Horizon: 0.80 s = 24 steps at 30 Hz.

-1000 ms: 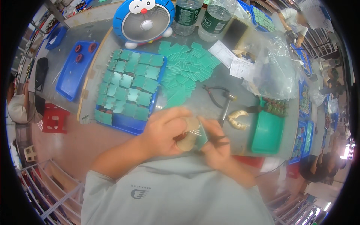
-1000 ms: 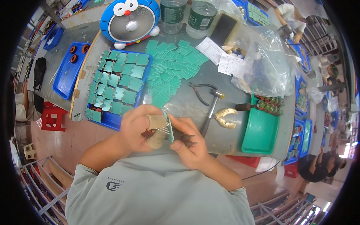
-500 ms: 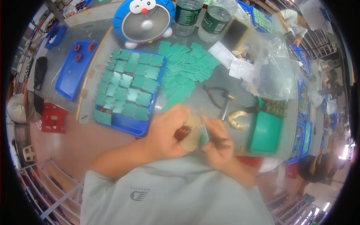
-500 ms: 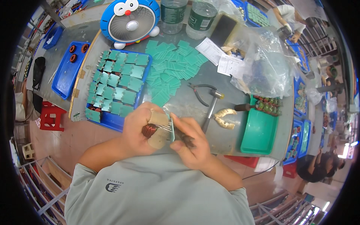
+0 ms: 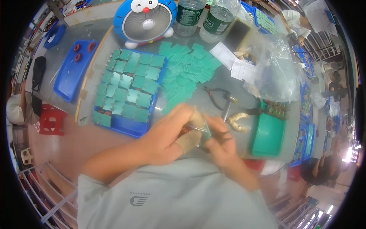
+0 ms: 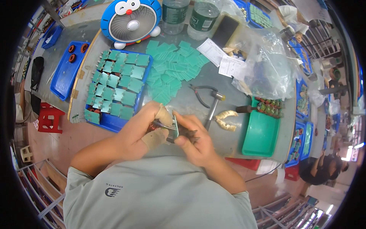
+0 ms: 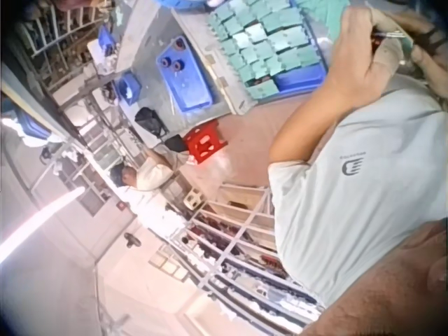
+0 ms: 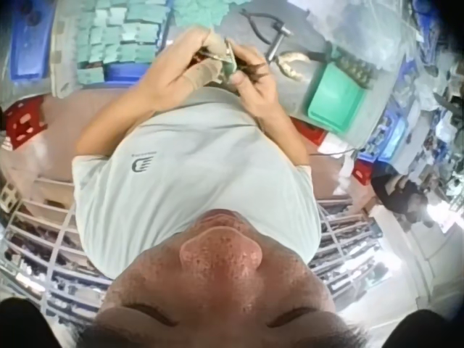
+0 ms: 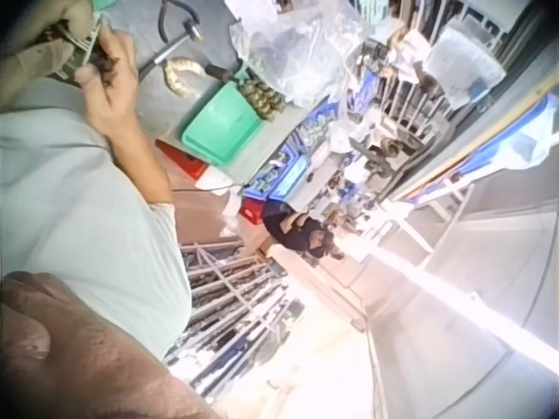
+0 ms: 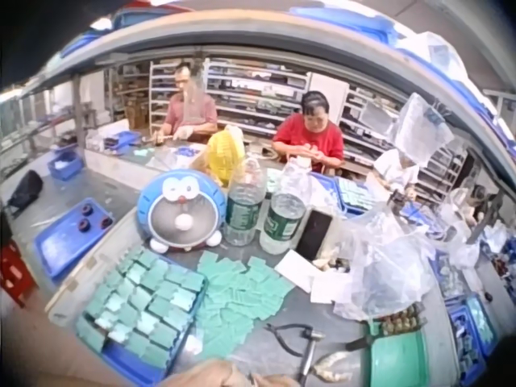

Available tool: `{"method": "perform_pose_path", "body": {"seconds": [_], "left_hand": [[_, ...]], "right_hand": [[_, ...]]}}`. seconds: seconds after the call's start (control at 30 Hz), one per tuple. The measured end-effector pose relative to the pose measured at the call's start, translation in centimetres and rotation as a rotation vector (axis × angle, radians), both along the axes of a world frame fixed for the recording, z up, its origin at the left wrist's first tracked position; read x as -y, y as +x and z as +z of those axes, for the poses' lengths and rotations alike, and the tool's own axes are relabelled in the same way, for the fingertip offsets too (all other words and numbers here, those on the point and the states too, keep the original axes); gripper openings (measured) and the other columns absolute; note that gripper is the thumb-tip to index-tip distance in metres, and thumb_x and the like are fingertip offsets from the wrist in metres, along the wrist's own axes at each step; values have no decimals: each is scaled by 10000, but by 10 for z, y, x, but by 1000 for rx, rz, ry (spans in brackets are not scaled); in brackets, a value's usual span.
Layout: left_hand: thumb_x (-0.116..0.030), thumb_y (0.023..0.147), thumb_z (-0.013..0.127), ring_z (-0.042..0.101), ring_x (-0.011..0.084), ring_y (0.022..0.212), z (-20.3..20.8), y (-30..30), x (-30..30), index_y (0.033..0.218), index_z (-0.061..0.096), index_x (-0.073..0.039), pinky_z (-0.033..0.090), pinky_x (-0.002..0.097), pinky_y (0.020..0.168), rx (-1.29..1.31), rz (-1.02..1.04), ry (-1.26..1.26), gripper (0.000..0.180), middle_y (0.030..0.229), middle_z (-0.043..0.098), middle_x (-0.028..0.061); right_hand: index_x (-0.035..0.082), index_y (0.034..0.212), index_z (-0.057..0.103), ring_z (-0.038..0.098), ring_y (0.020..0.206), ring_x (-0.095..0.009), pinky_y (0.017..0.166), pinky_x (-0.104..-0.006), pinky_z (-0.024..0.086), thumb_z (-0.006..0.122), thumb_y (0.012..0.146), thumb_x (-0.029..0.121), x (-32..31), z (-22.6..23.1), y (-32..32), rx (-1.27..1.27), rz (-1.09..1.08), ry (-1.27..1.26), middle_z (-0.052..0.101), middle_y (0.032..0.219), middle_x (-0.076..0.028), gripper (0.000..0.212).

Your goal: Assembling transformer components by fitting coils into metal frames using pliers and a hammer.

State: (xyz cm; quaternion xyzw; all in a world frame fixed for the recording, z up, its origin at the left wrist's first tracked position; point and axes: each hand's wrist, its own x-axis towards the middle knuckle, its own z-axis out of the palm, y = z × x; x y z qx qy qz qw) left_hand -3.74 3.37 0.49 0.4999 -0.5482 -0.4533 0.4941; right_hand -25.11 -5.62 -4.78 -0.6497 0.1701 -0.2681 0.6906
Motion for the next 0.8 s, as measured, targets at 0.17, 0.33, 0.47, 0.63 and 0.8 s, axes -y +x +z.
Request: {"method": "perform_pose_path", "body": {"seconds": [0.17, 0.33, 0.47, 0.63, 0.8], "left_hand": [[-6, 961, 625, 531, 181, 947, 8, 2, -2, 1101, 541, -57, 461, 332, 837, -43, -61, 94, 171, 1095, 513, 80], [-30, 925, 687, 547, 234, 955, -1, -1, -4, 1133, 555, -55, 476, 340, 837, 73, -48, -106, 248, 1127, 509, 126], [-80, 870, 763, 570, 291, 944, -17, -2, -3, 1161, 566, -44, 511, 360, 775, 332, -5, -371, 354, 1177, 513, 190], [-83, 855, 780, 584, 283, 867, -34, 4, 6, 1159, 561, -22, 522, 350, 703, 489, 19, -648, 379, 1200, 512, 206], [-118, 901, 758, 576, 260, 839, -32, -1, -5, 1163, 552, -20, 522, 326, 693, 364, 3, -491, 348, 1254, 479, 203]], "right_hand": [[-59, 1526, 479, 581, 1126, -219, 940, -340, 494, 693, 1027, 263, 0, 2, -2, -60, -3, -149, 548, 1306, -143, 631], [-59, 1525, 481, 581, 1118, -219, 931, -337, 493, 690, 1029, 258, -4, 8, -2, -55, -30, -189, 551, 1290, -146, 625], [-55, 1531, 473, 569, 1142, -211, 944, -333, 488, 681, 1034, 232, -7, 8, -5, -57, -24, -75, 530, 1326, -144, 611], [-46, 1539, 467, 556, 1154, -202, 953, -329, 485, 679, 1034, 195, -4, 5, -1, 12, 2, -120, 507, 1363, -138, 599], [-46, 1522, 487, 603, 1036, -230, 866, -332, 522, 707, 1009, 179, 1, 2, 3, -45, -76, -440, 561, 1272, -164, 601]]}}
